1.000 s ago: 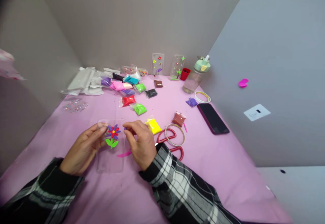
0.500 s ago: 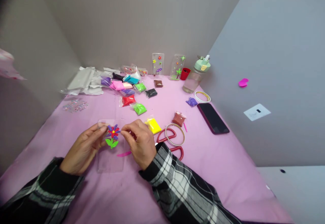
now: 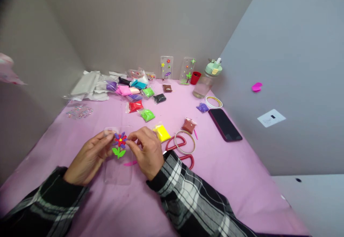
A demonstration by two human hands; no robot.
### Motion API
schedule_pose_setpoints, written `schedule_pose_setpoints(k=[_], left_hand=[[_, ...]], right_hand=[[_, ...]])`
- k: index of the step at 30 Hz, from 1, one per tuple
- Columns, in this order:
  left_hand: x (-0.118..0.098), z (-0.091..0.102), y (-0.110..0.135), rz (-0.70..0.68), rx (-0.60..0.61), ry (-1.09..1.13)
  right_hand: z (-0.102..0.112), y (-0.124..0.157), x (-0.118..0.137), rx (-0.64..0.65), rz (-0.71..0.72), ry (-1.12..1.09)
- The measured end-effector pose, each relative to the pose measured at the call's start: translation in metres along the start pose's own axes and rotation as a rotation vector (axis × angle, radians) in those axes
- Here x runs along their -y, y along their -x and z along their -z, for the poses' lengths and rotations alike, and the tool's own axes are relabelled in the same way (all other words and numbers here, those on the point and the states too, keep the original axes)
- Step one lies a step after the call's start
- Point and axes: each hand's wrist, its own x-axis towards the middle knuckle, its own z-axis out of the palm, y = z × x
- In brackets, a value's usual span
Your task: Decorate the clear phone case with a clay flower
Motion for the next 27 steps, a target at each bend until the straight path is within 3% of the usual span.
schedule_pose_setpoints(k=[27], left_hand=[[-0.0004,0.0029,-0.0003,0.002,0.075,-0.016]], right_hand=[[0.0018,-0.0020,0.0021,-0.009,-0.031,-0.008]])
